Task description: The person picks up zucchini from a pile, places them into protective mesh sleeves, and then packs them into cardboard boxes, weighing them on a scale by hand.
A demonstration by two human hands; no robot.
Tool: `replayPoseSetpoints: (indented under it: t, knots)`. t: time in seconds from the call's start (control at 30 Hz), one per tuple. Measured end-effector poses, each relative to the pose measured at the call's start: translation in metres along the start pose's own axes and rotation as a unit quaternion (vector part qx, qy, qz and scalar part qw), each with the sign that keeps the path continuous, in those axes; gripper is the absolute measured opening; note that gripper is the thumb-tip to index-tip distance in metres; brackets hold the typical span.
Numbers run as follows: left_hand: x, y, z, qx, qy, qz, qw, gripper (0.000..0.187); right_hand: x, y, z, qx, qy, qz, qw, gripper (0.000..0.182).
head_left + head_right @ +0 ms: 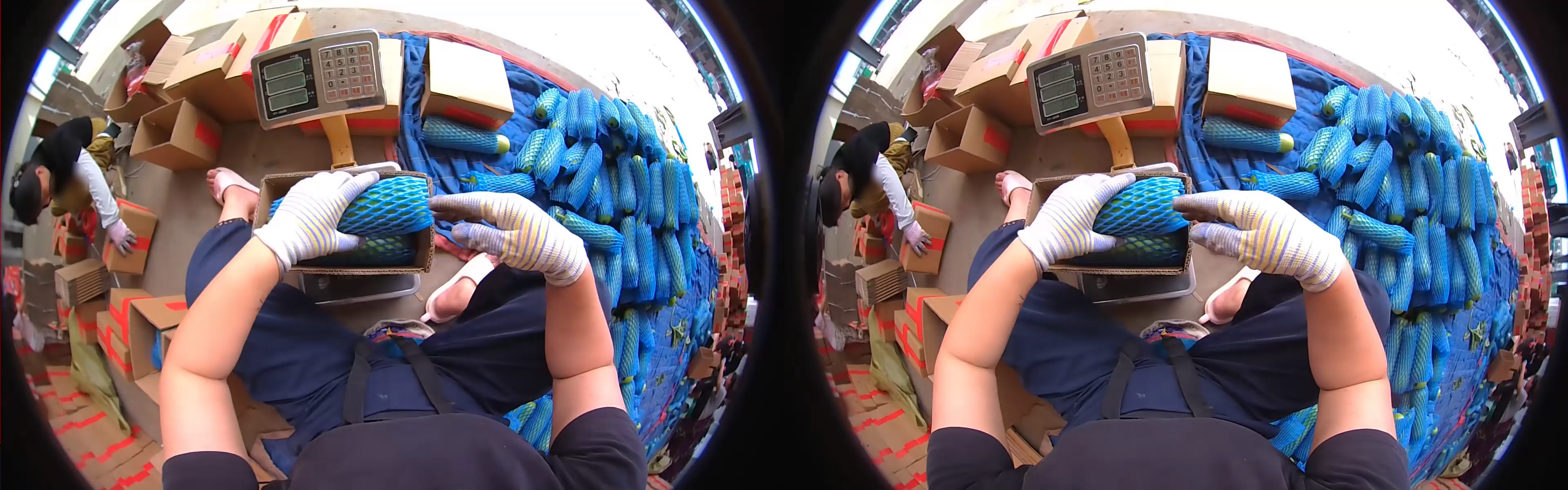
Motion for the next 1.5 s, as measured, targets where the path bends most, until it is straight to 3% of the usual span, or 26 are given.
replayPoseSetpoints:
  t: [0.13, 0.27, 0.43, 0.5, 0.57, 0.7, 0.93, 1.13, 1.3, 1.37, 1.5]
  knots:
    - [0.02, -0.003, 0.003, 0.0, -0.125, -0.041, 0.991, 0.064, -0.013, 0.011, -0.001, -0.11, 0.1, -0.049, 0.988, 0.04]
    - [-0.03, 0.031, -0.001, -0.004, -0.009, -0.166, 0.986, 0.046, -0.024, 0.027, 0.011, -0.155, 0.138, -0.094, 0.974, 0.038]
    - [-0.065, 0.088, 0.02, -0.063, 0.07, -0.265, 0.96, 0.038, -0.031, 0.032, 0.005, -0.096, 0.161, -0.125, 0.974, 0.037]
    - [-0.063, 0.11, 0.042, -0.128, 0.04, -0.295, 0.946, 0.039, -0.029, 0.028, -0.003, -0.079, 0.21, -0.139, 0.964, 0.037]
    - [-0.053, 0.123, 0.07, -0.183, 0.042, -0.271, 0.944, 0.042, -0.023, 0.02, -0.012, -0.087, 0.3, -0.159, 0.936, 0.037]
    - [-0.048, 0.128, 0.072, -0.198, -0.023, -0.251, 0.947, 0.042, -0.006, -0.001, -0.018, -0.026, 0.373, -0.083, 0.924, 0.034]
    - [-0.048, 0.097, 0.042, -0.123, -0.005, -0.218, 0.968, 0.036, 0.008, -0.013, -0.024, -0.007, 0.404, -0.076, 0.911, 0.03]
    - [-0.022, 0.058, 0.042, -0.083, -0.005, -0.102, 0.991, 0.033, 0.009, -0.014, -0.036, 0.008, 0.417, -0.068, 0.906, 0.029]
    - [0.012, 0.03, 0.045, -0.12, -0.11, -0.006, 0.987, 0.026, 0.011, -0.015, -0.044, 0.048, 0.42, -0.044, 0.905, 0.029]
    - [0.036, 0.019, 0.063, -0.237, -0.154, 0.072, 0.957, 0.022, 0.014, -0.016, -0.047, 0.046, 0.421, -0.03, 0.905, 0.033]
    - [0.065, 0.005, 0.089, -0.252, -0.171, 0.023, 0.952, 0.02, 0.017, -0.018, -0.054, 0.062, 0.438, -0.023, 0.896, 0.038]
Point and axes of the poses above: each hand's wrist, its own y-axis away from the middle knuckle, its own x-axis out of the palm, z = x × y, the point moved 8 cm from there along -y, towards the middle knuckle, and after that the axes turned 9 degrees about z, right-handed, at the moved point
